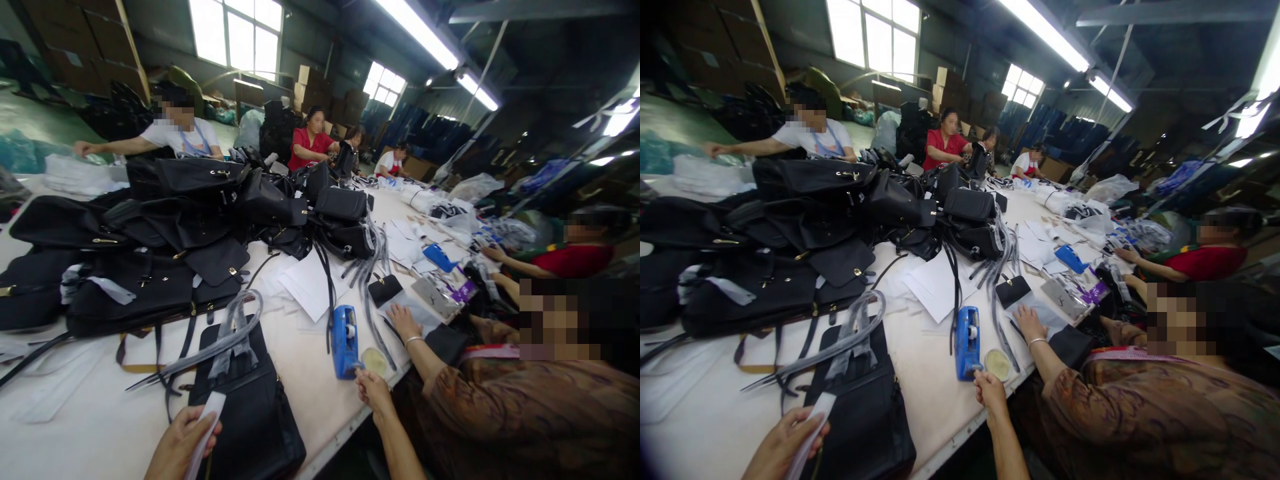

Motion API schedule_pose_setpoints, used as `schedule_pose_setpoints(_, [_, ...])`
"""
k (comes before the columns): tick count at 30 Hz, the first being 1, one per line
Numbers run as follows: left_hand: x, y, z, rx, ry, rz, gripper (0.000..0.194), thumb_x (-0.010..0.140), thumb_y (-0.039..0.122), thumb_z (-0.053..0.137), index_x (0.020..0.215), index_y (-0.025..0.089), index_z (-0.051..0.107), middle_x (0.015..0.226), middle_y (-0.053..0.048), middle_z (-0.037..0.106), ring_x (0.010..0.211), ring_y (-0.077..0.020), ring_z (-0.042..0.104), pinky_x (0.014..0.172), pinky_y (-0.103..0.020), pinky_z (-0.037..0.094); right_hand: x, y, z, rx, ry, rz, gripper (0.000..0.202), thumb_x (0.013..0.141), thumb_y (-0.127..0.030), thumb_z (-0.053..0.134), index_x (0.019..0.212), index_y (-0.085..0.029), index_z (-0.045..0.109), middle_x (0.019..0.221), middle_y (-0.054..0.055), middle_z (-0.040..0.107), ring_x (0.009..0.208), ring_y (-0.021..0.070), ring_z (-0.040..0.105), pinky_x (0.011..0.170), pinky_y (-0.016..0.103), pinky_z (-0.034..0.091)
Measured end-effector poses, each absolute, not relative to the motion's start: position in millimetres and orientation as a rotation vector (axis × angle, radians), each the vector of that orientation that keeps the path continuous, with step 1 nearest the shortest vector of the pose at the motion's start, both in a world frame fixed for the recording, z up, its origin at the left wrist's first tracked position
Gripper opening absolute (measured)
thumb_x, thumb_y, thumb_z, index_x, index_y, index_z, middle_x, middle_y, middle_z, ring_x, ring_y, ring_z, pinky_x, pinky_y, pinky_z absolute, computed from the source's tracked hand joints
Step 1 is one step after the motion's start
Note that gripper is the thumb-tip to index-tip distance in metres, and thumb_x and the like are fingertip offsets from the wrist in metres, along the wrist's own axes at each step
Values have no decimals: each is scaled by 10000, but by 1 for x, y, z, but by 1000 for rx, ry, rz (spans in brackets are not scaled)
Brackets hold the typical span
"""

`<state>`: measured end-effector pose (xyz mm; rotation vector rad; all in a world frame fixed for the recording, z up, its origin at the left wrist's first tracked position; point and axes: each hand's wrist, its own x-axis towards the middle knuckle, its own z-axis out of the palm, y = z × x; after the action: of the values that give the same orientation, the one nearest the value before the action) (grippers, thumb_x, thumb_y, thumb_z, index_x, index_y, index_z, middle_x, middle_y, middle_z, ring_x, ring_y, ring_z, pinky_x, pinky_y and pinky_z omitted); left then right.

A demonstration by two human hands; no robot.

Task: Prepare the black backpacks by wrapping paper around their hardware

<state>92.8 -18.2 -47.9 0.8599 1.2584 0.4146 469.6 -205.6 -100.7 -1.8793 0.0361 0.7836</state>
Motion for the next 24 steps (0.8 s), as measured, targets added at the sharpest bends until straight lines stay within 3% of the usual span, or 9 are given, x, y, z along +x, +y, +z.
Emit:
schedule_pose_setpoints(5, [94, -17, -49, 869, 1228, 444, 467, 631, 492, 775, 878, 146, 582, 694, -51, 704, 562, -170, 629, 532, -260, 498, 467, -209, -101, -1786, 39, 798, 508, 460, -537, 771, 750, -154, 607, 613, -18, 576, 465, 77, 491, 475, 215, 441])
schedule_pose_setpoints(10, [97, -19, -41, 853, 1205, 499, 404, 681, 472, 731, 858, 161, 543, 651, -28, 687, 524, -139, 602, 500, -235, 465, 463, -210, -104, -1810, -18, 768, 502, 459, -571, 765, 698, -171, 580, 581, -25, 565, 462, 91, 480, 478, 231, 441])
schedule_pose_setpoints(18, [98, -22, -44, 847, 1181, 562, 319, 754, 426, 651, 842, 190, 454, 632, 8, 653, 495, -113, 576, 475, -212, 411, 477, -218, -104, -2462, -598, 514, 301, 647, -542, 523, 708, -267, 628, 692, 67, 677, 573, 259, 618, 527, 362, 464])
schedule_pose_setpoints(21, [97, -23, -45, 848, 1191, 565, 306, 765, 413, 636, 849, 191, 444, 640, 10, 650, 499, -110, 573, 476, -211, 402, 438, -192, -83, -2352, -623, 509, 328, 722, -548, 500, 815, -266, 638, 766, 56, 695, 629, 247, 642, 553, 334, 488])
schedule_pose_setpoints(24, [98, -24, -44, 859, 1196, 576, 300, 765, 406, 630, 839, 197, 429, 637, 16, 641, 505, -111, 572, 478, -212, 389, 376, -149, -56, -2048, -771, 810, 384, 781, -556, 513, 918, -226, 650, 843, 56, 694, 767, 234, 647, 643, 299, 512])
